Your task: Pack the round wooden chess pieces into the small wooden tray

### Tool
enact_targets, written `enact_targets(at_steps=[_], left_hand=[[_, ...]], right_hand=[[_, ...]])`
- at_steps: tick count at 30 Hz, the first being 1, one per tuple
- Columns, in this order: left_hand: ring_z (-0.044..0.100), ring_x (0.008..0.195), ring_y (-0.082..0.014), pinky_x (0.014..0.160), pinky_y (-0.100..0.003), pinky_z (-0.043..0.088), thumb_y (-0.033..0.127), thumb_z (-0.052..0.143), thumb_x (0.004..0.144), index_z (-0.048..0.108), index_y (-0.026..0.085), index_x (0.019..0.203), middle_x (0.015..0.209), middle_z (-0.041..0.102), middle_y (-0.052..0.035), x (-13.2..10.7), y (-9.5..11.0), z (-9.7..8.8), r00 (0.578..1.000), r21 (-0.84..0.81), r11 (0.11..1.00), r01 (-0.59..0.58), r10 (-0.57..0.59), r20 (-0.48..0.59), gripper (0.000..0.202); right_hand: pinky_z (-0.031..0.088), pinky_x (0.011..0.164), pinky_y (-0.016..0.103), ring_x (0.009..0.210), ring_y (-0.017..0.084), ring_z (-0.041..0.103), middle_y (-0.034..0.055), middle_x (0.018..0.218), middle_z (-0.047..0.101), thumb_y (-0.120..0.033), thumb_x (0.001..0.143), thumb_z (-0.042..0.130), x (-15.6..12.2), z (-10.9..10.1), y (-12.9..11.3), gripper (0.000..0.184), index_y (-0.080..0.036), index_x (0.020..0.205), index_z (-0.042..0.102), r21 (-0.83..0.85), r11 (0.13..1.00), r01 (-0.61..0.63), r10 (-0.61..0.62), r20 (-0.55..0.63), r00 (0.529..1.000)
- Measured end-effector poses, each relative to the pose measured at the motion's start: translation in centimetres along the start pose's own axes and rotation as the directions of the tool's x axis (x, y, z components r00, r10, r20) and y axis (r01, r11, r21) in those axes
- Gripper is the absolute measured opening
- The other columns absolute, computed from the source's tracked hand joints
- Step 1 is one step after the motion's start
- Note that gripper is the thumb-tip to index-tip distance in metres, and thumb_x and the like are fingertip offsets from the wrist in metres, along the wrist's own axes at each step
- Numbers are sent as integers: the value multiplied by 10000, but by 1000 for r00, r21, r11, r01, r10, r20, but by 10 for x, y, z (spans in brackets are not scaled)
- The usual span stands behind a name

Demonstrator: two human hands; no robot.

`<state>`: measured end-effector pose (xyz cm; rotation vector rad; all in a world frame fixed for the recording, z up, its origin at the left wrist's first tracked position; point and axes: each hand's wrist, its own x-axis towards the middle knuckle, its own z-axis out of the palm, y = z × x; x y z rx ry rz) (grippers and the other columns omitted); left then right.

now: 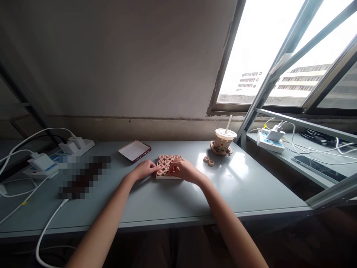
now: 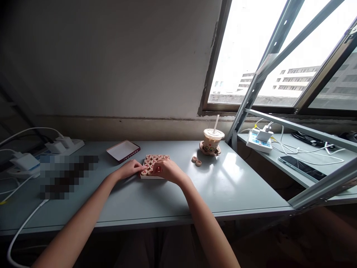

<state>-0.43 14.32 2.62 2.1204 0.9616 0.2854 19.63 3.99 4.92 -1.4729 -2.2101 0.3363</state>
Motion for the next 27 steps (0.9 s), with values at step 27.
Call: enact_targets(at_steps=[27], left_hand=[[269, 501, -93, 497, -260, 178, 637, 545, 719, 630, 135, 584, 493, 352, 36, 1, -5, -6, 991, 26, 998, -63, 59, 116, 526]], right_hand=[[312, 641, 265, 782, 171, 523, 94, 875, 632, -321, 918, 428, -13, -22, 26, 279, -159, 849, 645, -428, 752, -501, 375, -347, 860]])
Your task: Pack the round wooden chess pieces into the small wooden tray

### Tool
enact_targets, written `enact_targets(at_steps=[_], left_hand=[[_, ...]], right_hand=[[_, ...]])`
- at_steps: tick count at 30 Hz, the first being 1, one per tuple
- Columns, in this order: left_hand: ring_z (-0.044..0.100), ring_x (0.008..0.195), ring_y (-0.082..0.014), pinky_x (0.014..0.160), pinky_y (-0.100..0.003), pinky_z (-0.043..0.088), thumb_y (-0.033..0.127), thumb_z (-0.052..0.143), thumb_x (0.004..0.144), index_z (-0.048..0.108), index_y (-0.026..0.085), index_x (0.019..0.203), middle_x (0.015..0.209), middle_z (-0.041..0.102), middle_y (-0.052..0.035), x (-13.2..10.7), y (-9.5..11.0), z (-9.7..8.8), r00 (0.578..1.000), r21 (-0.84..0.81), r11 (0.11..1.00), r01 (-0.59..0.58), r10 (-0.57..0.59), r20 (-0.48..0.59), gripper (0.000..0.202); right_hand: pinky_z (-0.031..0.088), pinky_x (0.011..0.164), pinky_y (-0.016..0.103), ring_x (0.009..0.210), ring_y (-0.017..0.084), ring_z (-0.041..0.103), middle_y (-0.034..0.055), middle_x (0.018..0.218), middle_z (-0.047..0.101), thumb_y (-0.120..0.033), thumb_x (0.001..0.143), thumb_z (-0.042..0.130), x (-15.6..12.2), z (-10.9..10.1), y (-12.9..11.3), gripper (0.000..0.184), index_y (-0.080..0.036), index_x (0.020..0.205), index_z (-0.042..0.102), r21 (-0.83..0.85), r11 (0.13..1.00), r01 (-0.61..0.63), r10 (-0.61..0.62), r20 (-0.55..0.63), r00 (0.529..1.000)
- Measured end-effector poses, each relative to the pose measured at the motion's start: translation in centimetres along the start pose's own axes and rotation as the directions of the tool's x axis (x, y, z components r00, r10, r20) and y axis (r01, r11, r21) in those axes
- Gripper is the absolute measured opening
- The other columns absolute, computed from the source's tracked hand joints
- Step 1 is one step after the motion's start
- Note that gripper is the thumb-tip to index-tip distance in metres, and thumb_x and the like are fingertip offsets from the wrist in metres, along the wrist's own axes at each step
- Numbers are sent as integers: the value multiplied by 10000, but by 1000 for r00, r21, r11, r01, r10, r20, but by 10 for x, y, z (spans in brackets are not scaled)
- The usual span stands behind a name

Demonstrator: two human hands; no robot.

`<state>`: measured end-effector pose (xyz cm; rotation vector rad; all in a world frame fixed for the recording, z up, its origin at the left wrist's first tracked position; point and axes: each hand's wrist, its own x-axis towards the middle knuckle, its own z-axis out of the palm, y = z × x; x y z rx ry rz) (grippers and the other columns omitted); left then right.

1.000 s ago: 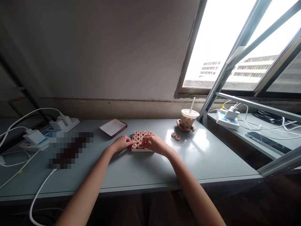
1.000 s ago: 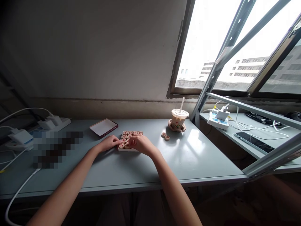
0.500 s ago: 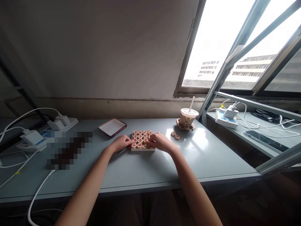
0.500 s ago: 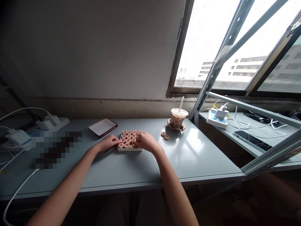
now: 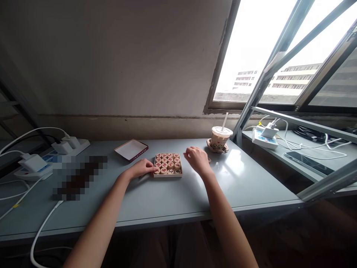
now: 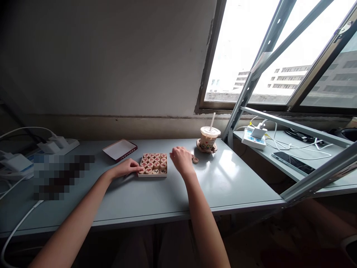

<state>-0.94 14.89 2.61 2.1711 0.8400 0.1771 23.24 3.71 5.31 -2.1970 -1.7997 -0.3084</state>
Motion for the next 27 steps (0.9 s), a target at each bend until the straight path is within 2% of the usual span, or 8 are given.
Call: enact_targets(at_steps=[2, 5, 12, 14, 16, 20, 22, 27], left_hand=[[260, 512, -94, 499, -262, 176, 654, 551, 706, 628, 136, 572, 497, 334, 37, 0, -1, 0, 1000, 6, 1000, -4, 4, -5, 541], [261, 511, -96, 501, -263, 181, 658, 555, 699, 637, 140, 584, 493, 323, 40, 1, -3, 0, 1000, 12, 1000, 3, -3, -7, 536], [258, 516, -98, 502, -263, 179, 655, 555, 699, 606, 146, 555, 505, 307, 38, 3, -7, 1, 1000, 20, 1000, -18, 18, -15, 532], [260, 514, -97, 501, -265, 172, 657, 555, 697, 603, 145, 547, 501, 302, 38, 3, -6, 1, 1000, 18, 1000, -21, 22, -22, 535], [258, 505, -96, 497, -268, 164, 667, 544, 702, 613, 144, 555, 491, 302, 38, 2, -4, 1, 1000, 23, 1000, -8, 8, -17, 547], [278, 495, -96, 494, -272, 162, 694, 509, 712, 642, 143, 587, 498, 380, 26, 1, 0, 1, 1000, 57, 998, 5, -4, -19, 580], [300, 498, -97, 498, -270, 171, 705, 512, 700, 630, 145, 568, 509, 421, 17, 0, 3, 2, 999, 91, 996, -1, 4, -34, 588], [286, 486, -101, 498, -278, 147, 742, 523, 656, 559, 158, 501, 484, 396, 17, -2, 10, 5, 994, 204, 978, 52, -30, -108, 605]], right_hand=[[344, 730, 305, 968, 244, 513, 145, 1039, 605, -246, 882, 478, -1, 3, 12, 223, -135, 1016, 618, -152, 972, -182, 182, -10, 983], [359, 783, 349, 1035, 284, 510, 187, 1090, 582, -86, 843, 442, -2, 8, 27, 270, -101, 1044, 621, -252, 924, -286, 332, 163, 929], [351, 801, 348, 975, 257, 567, 170, 1022, 619, -59, 839, 418, 1, 9, 36, 279, -109, 934, 675, -189, 954, -232, 269, 200, 942], [368, 793, 320, 931, 219, 583, 119, 983, 646, -126, 853, 464, 2, 5, 33, 232, -156, 907, 688, -90, 983, -162, 178, 219, 959], [401, 748, 270, 856, 172, 597, 69, 947, 663, -211, 851, 523, 3, 1, 27, 179, -192, 918, 688, 174, 984, -27, -20, 263, 965], [434, 714, 234, 824, 147, 589, 31, 928, 667, -327, 803, 607, 0, -8, 5, 207, -211, 958, 680, 653, 726, 216, -408, 155, 900], [432, 688, 231, 775, 134, 577, 21, 889, 664, -309, 787, 623, -2, -9, -6, 196, -214, 947, 685, 687, 679, 259, -479, 146, 866], [417, 627, 223, 690, 115, 548, 13, 816, 639, -206, 736, 665, -6, -7, -19, 211, -201, 946, 685, 647, 705, 291, -516, 186, 836]])
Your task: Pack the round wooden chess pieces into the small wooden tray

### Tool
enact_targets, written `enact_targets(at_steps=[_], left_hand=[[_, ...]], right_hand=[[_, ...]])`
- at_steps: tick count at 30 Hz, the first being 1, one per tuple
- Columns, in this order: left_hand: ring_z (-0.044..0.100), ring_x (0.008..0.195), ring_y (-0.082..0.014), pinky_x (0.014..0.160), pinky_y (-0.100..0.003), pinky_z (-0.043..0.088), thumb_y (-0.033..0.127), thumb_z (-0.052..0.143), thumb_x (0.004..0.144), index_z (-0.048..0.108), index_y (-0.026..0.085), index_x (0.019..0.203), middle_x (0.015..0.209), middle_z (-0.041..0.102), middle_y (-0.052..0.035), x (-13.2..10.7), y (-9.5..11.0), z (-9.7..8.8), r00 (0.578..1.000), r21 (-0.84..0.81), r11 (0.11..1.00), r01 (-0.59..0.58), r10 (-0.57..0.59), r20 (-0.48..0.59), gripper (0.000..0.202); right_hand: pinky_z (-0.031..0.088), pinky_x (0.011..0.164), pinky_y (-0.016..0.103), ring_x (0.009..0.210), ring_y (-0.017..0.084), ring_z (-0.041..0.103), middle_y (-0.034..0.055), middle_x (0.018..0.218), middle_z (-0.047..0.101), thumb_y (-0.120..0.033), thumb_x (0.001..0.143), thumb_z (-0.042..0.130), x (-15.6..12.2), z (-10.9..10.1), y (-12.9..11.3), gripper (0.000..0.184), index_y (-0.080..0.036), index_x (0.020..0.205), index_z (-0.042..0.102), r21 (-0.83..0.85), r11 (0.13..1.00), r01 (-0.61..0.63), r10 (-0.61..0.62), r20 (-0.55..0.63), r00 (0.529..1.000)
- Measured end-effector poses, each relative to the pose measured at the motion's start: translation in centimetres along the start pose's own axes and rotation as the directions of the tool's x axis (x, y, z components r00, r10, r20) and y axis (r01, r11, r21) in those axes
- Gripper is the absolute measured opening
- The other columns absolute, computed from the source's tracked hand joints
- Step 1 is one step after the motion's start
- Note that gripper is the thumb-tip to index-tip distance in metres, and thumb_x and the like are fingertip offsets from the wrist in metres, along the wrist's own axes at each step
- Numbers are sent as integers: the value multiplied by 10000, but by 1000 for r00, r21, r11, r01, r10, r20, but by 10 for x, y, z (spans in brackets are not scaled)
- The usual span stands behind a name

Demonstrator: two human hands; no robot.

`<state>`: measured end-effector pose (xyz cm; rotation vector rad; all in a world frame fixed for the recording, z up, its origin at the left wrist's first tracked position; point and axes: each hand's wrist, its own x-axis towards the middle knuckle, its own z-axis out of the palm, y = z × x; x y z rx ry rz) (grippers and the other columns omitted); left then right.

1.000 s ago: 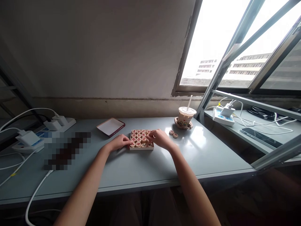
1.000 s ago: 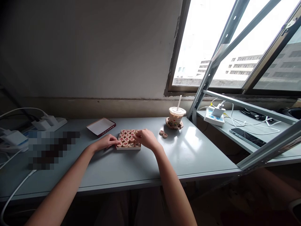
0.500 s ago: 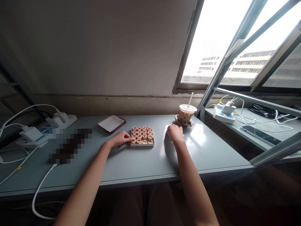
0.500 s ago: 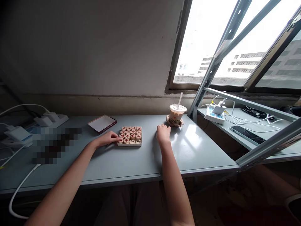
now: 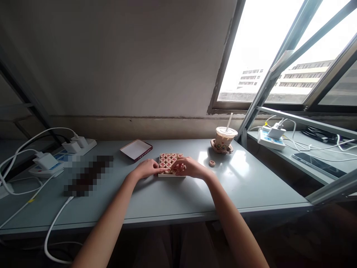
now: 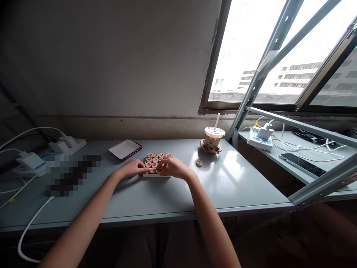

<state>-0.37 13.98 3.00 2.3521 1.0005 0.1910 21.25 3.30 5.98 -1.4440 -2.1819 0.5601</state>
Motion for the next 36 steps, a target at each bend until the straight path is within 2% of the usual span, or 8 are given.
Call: enact_targets(at_steps=[13, 16, 18, 21, 24, 29, 33, 36], left_hand=[[292, 464, -101, 491, -276, 158, 746, 495, 678, 475, 170, 476, 459, 356, 24, -2, 5, -1, 1000, 9, 1000, 17, -17, 16, 611], [365, 456, -116, 494, -260, 217, 727, 436, 730, 565, 164, 534, 441, 424, 12, -3, 4, -2, 999, -37, 999, 21, -19, 42, 610], [382, 446, -122, 500, -255, 244, 726, 419, 737, 596, 159, 567, 422, 434, 11, -3, 2, -2, 998, -72, 997, 33, -29, 47, 618], [399, 448, -126, 503, -252, 258, 718, 428, 735, 603, 157, 577, 425, 453, 7, -2, 0, -1, 999, -84, 996, 37, -34, 38, 609], [403, 454, -127, 506, -253, 260, 704, 426, 746, 575, 161, 542, 423, 442, 8, -1, -1, -1, 999, -71, 997, 16, -14, 30, 599], [391, 448, -129, 498, -254, 249, 711, 434, 738, 584, 163, 568, 411, 417, 18, 1, -3, 1, 1000, -86, 996, 13, -11, 22, 593], [405, 446, -126, 497, -249, 262, 722, 422, 740, 581, 165, 576, 429, 443, 15, 4, -9, 3, 999, -99, 995, -2, 5, 32, 601], [396, 444, -122, 496, -249, 257, 719, 419, 742, 560, 168, 564, 434, 437, 17, 5, -11, 4, 1000, -89, 996, -6, 9, 27, 596]], right_hand=[[438, 662, 223, 742, 119, 564, 27, 886, 642, -184, 793, 586, 0, 1, 7, 211, -203, 990, 658, 32, 999, 36, -36, -20, 999], [433, 703, 243, 788, 137, 575, 38, 952, 639, -269, 833, 563, -5, -7, 11, 182, -213, 983, 651, -139, 984, -108, 90, -129, 987], [425, 756, 296, 839, 173, 575, 73, 979, 625, -276, 870, 507, -11, -12, 18, 187, -191, 958, 648, -344, 865, -366, 263, -310, 914], [407, 802, 420, 1006, 294, 534, 179, 1098, 569, -240, 854, 513, -23, -19, 34, 226, -131, 1022, 618, -443, 494, -748, 518, -541, 663], [426, 746, 442, 1037, 362, 527, 257, 1141, 530, -242, 827, 553, -33, -22, 50, 311, -85, 1094, 582, -358, 352, -865, 708, -502, 496], [445, 723, 286, 897, 220, 614, 160, 994, 629, -210, 830, 565, -35, -25, 52, 194, -113, 987, 623, -325, 580, -747, 669, -334, 665], [459, 694, 222, 808, 135, 611, 41, 908, 669, -350, 830, 585, -25, -26, 34, 205, -186, 941, 635, -53, 932, -357, 346, -157, 925], [463, 694, 240, 805, 145, 608, 35, 899, 677, -369, 771, 643, -20, -24, 22, 239, -185, 923, 658, 125, 983, -136, 145, -64, 987]])
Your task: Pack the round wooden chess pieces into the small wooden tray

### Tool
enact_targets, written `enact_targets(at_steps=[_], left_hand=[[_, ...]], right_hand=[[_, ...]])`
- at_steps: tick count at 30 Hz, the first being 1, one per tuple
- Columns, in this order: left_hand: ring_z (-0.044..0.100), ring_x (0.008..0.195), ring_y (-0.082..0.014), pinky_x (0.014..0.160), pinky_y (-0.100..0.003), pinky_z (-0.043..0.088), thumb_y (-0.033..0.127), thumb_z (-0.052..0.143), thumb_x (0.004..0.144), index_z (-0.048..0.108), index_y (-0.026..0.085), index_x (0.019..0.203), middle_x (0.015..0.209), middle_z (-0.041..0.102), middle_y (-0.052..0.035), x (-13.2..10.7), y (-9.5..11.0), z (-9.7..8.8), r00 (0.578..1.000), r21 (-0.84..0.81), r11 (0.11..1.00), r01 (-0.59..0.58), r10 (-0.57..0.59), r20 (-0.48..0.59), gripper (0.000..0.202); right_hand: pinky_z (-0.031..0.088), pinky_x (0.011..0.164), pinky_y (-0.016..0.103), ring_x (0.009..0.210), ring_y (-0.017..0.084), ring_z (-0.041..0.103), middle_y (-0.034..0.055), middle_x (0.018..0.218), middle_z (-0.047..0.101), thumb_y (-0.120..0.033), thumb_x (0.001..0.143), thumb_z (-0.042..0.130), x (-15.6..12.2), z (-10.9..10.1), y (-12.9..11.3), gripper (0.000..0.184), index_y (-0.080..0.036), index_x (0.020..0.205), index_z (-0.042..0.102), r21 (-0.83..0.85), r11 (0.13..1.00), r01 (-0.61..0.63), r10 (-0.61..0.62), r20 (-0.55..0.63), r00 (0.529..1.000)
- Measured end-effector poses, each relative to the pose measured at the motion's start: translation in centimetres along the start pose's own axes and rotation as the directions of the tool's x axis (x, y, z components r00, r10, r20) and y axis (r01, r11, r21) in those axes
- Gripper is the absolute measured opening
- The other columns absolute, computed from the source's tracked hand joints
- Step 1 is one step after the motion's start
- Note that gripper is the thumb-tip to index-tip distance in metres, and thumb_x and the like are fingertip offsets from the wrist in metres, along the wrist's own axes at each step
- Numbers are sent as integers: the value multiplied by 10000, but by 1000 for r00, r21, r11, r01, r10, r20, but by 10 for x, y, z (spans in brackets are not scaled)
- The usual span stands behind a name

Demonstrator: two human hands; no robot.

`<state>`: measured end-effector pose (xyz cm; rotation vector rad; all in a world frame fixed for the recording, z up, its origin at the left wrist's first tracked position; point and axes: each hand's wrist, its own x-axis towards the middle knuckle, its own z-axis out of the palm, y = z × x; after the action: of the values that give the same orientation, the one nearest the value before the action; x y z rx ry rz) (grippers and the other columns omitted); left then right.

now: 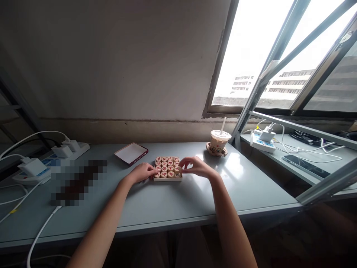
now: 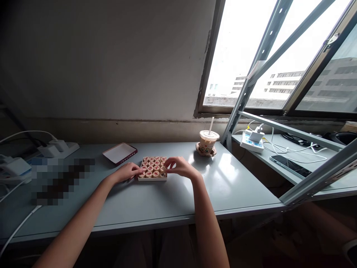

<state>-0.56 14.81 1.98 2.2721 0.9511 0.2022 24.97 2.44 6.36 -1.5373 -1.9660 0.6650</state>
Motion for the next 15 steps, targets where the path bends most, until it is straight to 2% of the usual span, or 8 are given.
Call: enact_targets(at_steps=[3, 10, 15], left_hand=[[372, 437, -117, 493, -252, 243, 720, 421, 737, 540, 169, 549, 425, 415, 21, 0, 0, 0, 1000, -4, 1000, 2, -2, -4, 594], [384, 445, -121, 491, -254, 229, 730, 438, 723, 575, 163, 572, 436, 427, 16, -2, 3, 0, 1000, -34, 999, 14, -14, -4, 602], [372, 448, -117, 494, -259, 225, 724, 429, 738, 534, 169, 544, 435, 416, 19, -2, 4, -1, 1000, -8, 1000, -4, 3, -7, 597]], right_hand=[[451, 688, 248, 786, 146, 599, 26, 900, 675, -321, 735, 676, 3, 5, -4, 206, -196, 900, 675, -18, 1000, 13, -11, 66, 998], [418, 748, 254, 823, 144, 555, 2, 877, 620, -221, 694, 715, 7, 14, 0, 222, -229, 914, 678, -107, 990, 93, -86, 64, 994], [399, 823, 301, 963, 196, 526, 28, 958, 594, -308, 737, 694, 6, 15, -4, 212, -260, 943, 682, -196, 978, 74, -66, 46, 997]])
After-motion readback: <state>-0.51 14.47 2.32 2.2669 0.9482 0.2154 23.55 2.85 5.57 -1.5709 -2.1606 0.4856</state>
